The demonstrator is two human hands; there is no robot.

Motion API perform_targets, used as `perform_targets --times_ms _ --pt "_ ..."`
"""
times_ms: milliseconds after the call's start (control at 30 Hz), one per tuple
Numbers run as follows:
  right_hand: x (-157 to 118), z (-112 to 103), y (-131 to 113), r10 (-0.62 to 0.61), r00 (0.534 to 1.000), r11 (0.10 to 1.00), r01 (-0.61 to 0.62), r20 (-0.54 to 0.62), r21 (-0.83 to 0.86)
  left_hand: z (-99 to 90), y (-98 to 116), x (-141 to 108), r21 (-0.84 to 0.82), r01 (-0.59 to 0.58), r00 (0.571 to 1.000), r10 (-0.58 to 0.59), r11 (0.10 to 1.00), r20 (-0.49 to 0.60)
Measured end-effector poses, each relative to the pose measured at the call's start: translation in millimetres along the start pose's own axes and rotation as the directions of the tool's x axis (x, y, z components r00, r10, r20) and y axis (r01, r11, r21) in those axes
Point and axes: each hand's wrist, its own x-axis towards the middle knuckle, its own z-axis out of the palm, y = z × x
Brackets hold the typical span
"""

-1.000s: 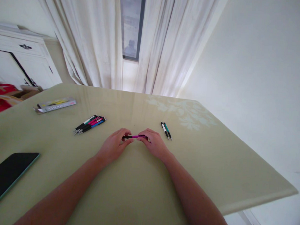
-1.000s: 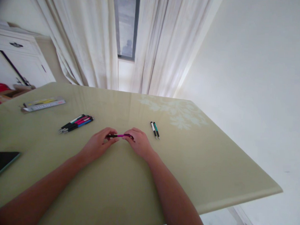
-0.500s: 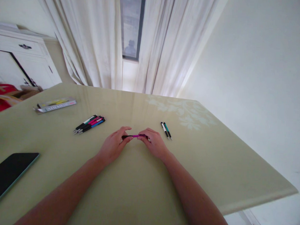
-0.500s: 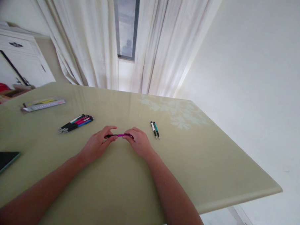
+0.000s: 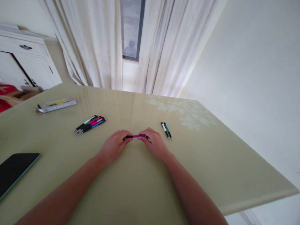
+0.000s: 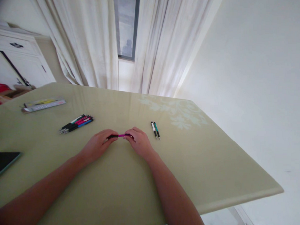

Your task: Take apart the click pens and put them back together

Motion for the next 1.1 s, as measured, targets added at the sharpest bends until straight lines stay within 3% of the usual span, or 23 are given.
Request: perform_targets --times_ms 300,400,500,567,833,933,1100 --pt "-0.6 -3.6 3.7 0.016 0.999 1.000 -0.016 -0.030 -0.016 3.6 -8.2 -0.8 0.072 -0.039 0.999 0.039 0.997 -0.010" --pt "-0.7 -6.2 8.1 0.032 0.998 0.999 -0.034 -0.062 -0.033 3.4 -11.4 -0.9 0.169 0.094 0.993 -0.080 0.981 -0.092" --pt "-0.5 -7.6 16.4 0.091 0.992 0.994 -0.096 -0.086 -0.051 2.4 -12.6 -0.9 0.200 0.250 0.960 -0.215 0.948 -0.181" --pt "-0.8 -7.1 24.2 0.146 0.985 0.984 -0.154 -0.091 -0.084 1.9 -11.8 -0.8 0.191 0.286 0.948 -0.248 0.939 -0.201" --pt "-4.6 -2.4 43.4 0.291 0.931 0.898 -0.345 -0.219 -0.272 3.5 -4.2 -0.5 0.137 0.145 0.986 -0.130 0.980 -0.109" --pt "-3.4 -2.9 32.9 0.256 0.944 0.932 -0.298 -0.209 -0.204 3.2 -4.2 -0.4 0.130 0.122 0.989 -0.110 0.984 -0.095" --pt "0.3 0.1 6.5 0.094 0.994 0.995 -0.091 -0.063 0.048 3.6 -7.2 0.1 0.095 0.061 0.997 -0.056 0.994 -0.055"
